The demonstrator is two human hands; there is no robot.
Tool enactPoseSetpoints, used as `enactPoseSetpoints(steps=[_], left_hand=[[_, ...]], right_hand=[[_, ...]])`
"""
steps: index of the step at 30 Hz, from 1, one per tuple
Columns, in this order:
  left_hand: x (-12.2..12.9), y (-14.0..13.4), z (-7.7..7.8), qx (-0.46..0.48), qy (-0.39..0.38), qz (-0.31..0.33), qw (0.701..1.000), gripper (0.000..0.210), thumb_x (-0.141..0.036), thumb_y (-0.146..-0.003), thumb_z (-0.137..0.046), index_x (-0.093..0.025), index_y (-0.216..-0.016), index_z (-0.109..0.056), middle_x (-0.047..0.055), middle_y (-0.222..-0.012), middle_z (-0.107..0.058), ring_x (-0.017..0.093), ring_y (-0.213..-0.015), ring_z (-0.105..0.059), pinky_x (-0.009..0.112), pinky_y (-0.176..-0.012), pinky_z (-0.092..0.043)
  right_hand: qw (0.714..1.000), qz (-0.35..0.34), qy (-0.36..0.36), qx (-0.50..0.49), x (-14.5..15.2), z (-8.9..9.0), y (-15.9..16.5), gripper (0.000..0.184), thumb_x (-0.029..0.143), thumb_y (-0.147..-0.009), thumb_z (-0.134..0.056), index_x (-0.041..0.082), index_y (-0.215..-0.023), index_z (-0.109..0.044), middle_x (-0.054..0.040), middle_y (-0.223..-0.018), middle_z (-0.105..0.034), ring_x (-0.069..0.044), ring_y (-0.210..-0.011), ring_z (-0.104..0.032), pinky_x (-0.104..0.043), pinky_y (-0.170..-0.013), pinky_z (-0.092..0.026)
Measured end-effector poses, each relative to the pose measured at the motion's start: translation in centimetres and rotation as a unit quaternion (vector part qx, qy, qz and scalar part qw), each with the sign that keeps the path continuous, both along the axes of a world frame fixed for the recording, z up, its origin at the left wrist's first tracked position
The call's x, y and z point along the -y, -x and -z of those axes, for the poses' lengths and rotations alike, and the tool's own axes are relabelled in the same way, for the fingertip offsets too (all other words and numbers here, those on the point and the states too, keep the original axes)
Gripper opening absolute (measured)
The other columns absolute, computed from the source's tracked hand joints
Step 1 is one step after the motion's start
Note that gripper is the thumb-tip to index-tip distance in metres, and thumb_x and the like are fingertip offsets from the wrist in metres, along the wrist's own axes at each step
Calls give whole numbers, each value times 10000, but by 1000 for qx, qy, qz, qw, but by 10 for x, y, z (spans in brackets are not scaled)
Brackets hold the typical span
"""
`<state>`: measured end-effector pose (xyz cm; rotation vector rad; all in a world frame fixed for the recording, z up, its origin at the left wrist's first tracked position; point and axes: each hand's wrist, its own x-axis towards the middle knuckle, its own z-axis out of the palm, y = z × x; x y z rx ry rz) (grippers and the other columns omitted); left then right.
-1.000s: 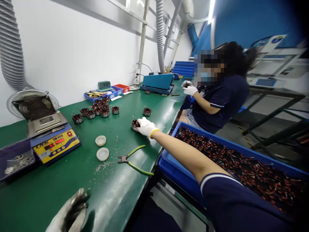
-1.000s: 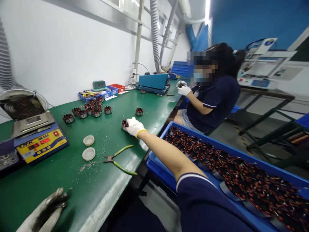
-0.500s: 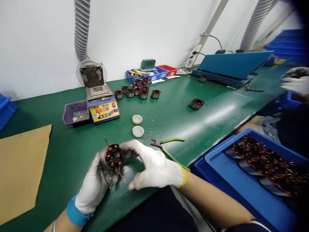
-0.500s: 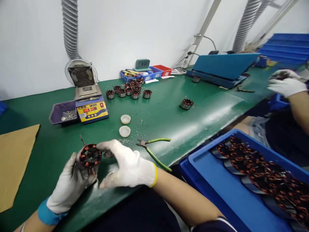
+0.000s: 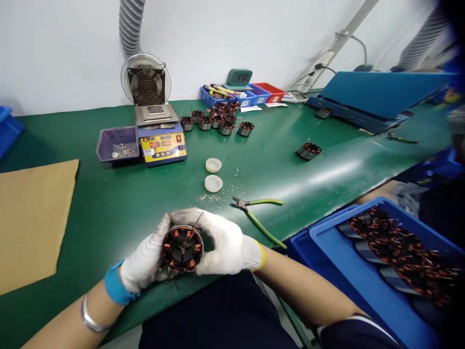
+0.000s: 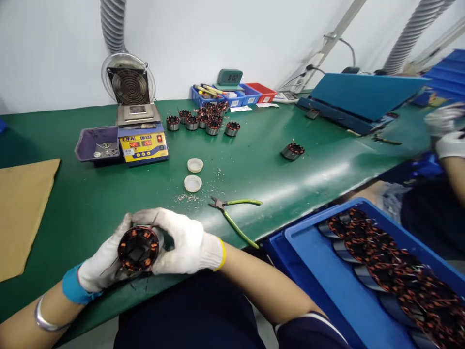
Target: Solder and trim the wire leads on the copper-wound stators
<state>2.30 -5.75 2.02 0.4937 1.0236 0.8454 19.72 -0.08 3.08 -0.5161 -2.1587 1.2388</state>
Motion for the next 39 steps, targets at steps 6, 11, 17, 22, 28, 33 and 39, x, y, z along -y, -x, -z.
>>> enactPoseSetpoints(steps=[6, 11, 17, 22, 28, 33, 39], left_hand=[[1, 4, -7, 13, -66, 135, 989, 800, -859, -735, -343, -141, -748, -697, 63, -525, -620, 173, -475, -573, 248, -462, -445], [0, 11, -15, -57, -85, 194, 976, 711, -816, -736, -447, -137, -707, -656, 51, -505, -595, 121, -385, -494, 215, -411, -378], [0, 10, -9, -318, -316, -79, 890, 490, -590, -611, -788, -182, -843, -646, 28, -769, -624, 159, -645, -573, 234, -604, -475], [2, 7, -3, -425, -399, 2, 812, 89, -295, -837, -629, -214, -853, -663, 44, -842, -658, 177, -755, -601, 247, -706, -457], [2, 6, -8, -440, -357, 42, 823, 275, -384, -637, -787, -205, -806, -666, 48, -795, -659, 204, -695, -579, 267, -639, -450], [-4, -7, -7, -258, -170, 111, 944, 338, -472, -657, -747, -172, -666, -594, 8, -624, -579, 135, -538, -491, 226, -502, -415], [-9, -3, -10, -248, -163, 0, 955, 382, -463, -606, -807, -166, -647, -569, -32, -530, -502, 100, -470, -423, 203, -445, -363]], right_hand=[[973, 147, -117, -135, 14, 21, -18, 680, 418, -613, -807, 243, -1197, -506, -84, -1122, -575, -252, -1072, -588, -404, -934, -501], [939, 226, -257, -17, 17, 12, -34, 662, 270, -694, -732, 239, -1295, -456, -112, -1131, -542, -261, -1075, -576, -416, -923, -518], [936, 233, -262, -9, 20, 14, -35, 645, 228, -702, -696, 226, -1295, -444, -113, -1100, -552, -257, -1045, -581, -411, -884, -547], [939, 233, -254, 3, 22, 18, -35, 635, 270, -738, -690, 244, -1313, -424, -114, -1105, -538, -264, -1050, -585, -409, -864, -558], [938, 250, -241, 0, 21, 17, -40, 659, 306, -713, -718, 237, -1303, -432, -112, -1105, -523, -267, -1046, -584, -413, -878, -546], [921, 295, -254, 4, 19, 19, -39, 691, 315, -705, -713, 257, -1322, -409, -106, -1111, -508, -282, -1036, -583, -467, -898, -529], [926, 282, -249, 2, 20, 20, -36, 661, 299, -706, -699, 246, -1304, -423, -115, -1104, -516, -283, -1025, -588, -464, -882, -540]])
